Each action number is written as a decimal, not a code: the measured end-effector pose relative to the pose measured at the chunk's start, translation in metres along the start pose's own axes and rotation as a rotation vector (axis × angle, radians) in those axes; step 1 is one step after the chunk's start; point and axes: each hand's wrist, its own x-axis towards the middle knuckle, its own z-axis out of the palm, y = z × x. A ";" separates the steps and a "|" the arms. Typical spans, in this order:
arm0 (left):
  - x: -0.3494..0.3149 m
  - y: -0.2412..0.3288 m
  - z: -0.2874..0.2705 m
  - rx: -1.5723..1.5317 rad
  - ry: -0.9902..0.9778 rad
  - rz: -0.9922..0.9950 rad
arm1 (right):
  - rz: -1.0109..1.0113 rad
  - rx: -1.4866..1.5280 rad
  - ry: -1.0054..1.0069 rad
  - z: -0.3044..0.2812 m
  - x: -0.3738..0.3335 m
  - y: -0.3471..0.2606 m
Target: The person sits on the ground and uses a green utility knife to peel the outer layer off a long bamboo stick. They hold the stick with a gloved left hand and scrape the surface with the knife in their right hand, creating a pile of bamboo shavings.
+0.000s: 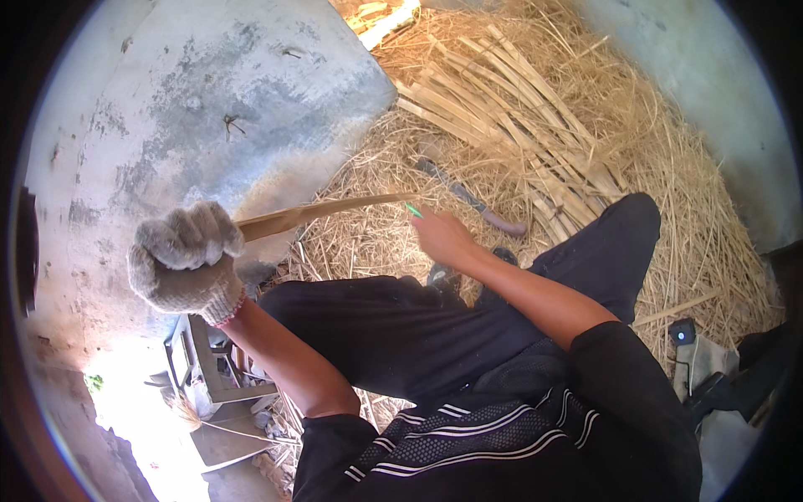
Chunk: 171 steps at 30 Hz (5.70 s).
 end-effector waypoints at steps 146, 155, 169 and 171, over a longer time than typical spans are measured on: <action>-0.017 0.009 0.012 0.574 0.635 0.137 | 0.076 0.110 0.000 0.096 0.085 0.031; -0.004 -0.009 0.033 0.445 0.585 0.094 | 0.356 -0.229 -0.035 0.133 0.090 0.208; -0.029 0.009 0.005 0.353 0.211 0.055 | 0.130 0.776 -0.028 0.045 -0.004 -0.037; -0.029 0.008 0.004 0.339 0.230 0.056 | 0.091 0.911 -0.103 0.043 -0.020 -0.050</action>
